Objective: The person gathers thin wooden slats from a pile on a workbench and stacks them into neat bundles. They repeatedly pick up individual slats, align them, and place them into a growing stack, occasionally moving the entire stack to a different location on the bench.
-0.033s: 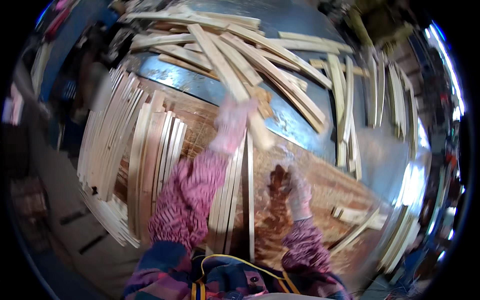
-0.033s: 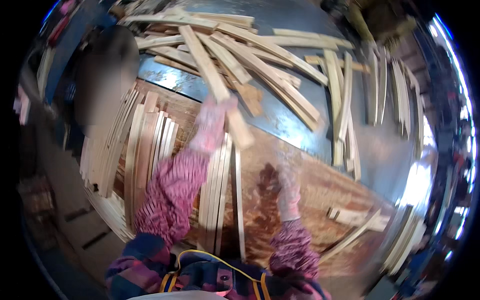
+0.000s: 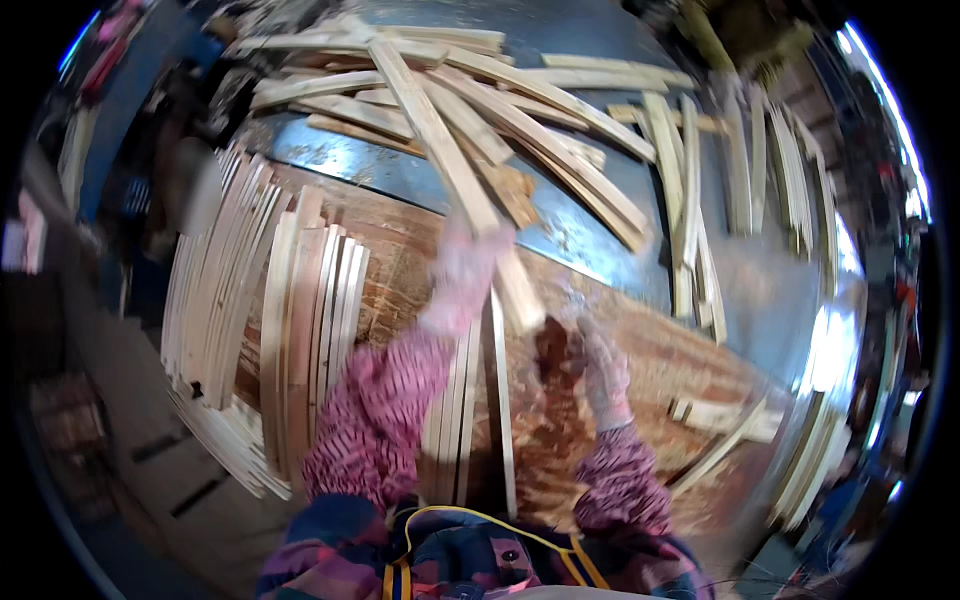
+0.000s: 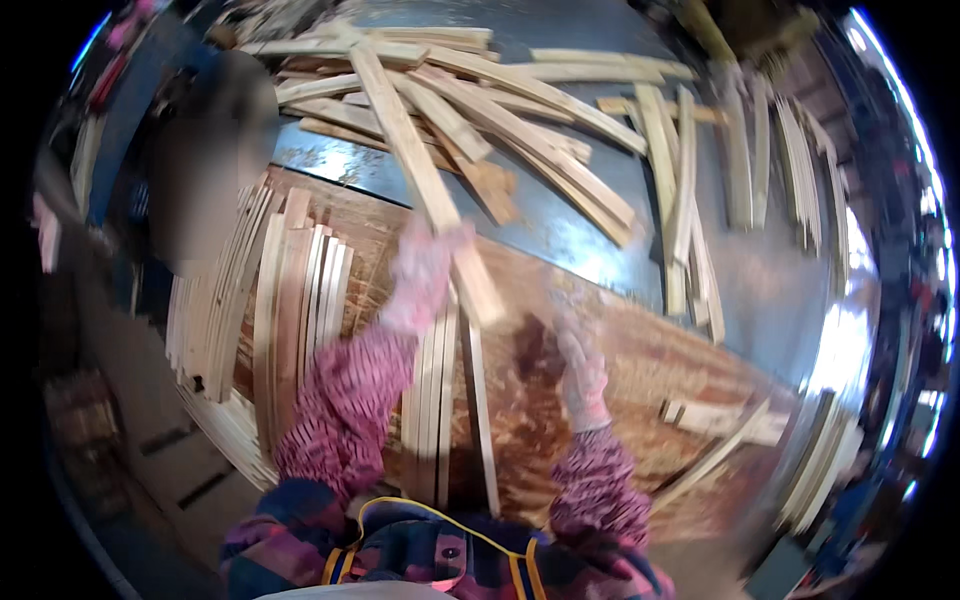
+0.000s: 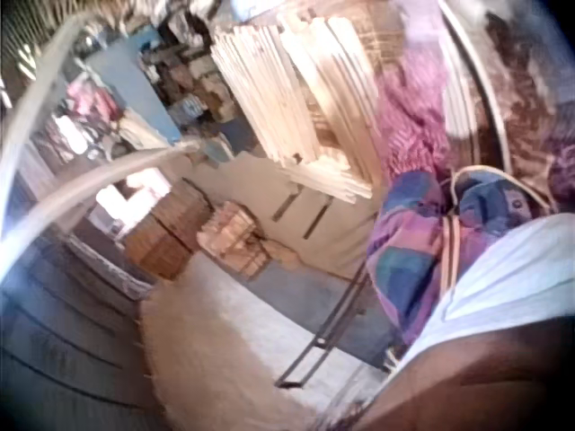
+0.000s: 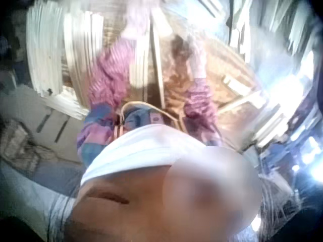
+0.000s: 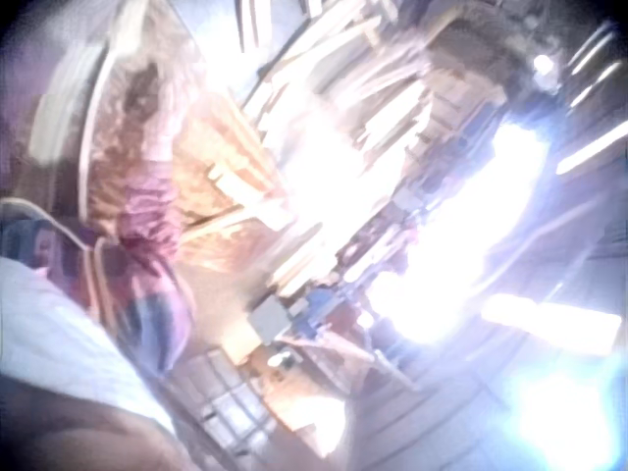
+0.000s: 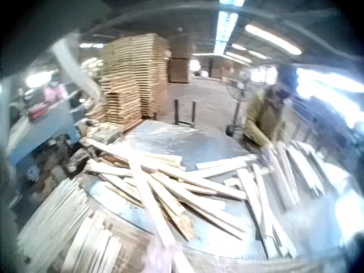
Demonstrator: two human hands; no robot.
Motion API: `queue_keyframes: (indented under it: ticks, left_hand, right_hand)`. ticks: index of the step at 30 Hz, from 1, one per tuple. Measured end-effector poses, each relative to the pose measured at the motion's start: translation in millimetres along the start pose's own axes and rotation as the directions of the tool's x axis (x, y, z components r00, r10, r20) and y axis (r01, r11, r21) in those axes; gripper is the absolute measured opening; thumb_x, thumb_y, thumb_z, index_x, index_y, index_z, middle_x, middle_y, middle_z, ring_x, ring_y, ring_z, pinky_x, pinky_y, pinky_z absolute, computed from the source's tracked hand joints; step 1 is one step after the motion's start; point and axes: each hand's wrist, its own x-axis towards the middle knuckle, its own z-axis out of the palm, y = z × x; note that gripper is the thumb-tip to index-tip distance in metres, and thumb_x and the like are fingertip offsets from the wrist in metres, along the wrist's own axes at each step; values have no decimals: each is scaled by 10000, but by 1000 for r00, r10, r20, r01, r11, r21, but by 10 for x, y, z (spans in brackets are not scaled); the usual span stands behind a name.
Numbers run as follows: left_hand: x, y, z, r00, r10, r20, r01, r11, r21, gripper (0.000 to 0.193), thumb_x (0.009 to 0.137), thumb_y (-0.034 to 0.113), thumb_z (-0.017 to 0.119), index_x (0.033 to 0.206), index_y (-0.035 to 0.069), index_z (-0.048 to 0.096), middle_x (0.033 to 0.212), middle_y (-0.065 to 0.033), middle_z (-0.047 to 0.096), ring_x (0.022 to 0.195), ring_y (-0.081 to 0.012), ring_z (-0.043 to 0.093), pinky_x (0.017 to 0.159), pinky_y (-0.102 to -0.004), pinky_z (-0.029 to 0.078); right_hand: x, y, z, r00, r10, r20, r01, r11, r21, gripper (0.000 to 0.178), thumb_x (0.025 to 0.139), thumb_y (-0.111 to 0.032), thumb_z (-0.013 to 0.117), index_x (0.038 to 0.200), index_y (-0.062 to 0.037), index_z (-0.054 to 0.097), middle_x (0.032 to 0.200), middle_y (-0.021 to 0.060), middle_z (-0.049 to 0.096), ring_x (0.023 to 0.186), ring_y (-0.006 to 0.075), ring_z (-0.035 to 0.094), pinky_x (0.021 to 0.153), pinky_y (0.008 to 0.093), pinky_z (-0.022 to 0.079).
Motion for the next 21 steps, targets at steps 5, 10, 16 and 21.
queue_keyframes:
  ticks: [5,10,16,21]
  left_hand:
    - [-1890,-1059,349,755,-576,312,-79,393,916,558,895,422,592,1316,68,499,1209,-187,606,1126,-384,577,955,-498,461]
    - [-2303,-957,57,838,-350,418,-449,-7,894,738,844,528,607,1420,96,446,1469,-184,418,1389,-369,350,1157,-500,251]
    - [-2280,-1114,-297,998,-23,67,-70,-317,946,935,765,559,697,1435,-9,375,1524,-225,266,1422,-471,166,1183,-544,121]
    - [-2224,-1250,-432,998,-43,-55,39,-311,949,902,726,489,729,1423,23,396,1519,-264,245,1420,-470,168,1187,-561,78]
  right_hand:
    - [-251,-499,171,941,-302,154,298,521,-800,679,876,-143,671,1491,-111,387,1179,135,618,947,163,615,732,303,536]
    - [-911,-632,-1204,771,-208,-602,-407,565,-717,743,850,-161,701,1496,-116,336,1063,88,627,823,199,628,712,359,550]
    - [-1643,-290,-2294,739,-467,-485,-623,-198,-757,869,839,-407,728,1522,-100,287,1454,155,466,1313,282,471,1097,379,403]
    - [0,0,-998,914,-405,-16,-31,-32,-999,774,825,-359,699,1460,-45,388,1436,204,462,1339,347,423,1121,414,343]
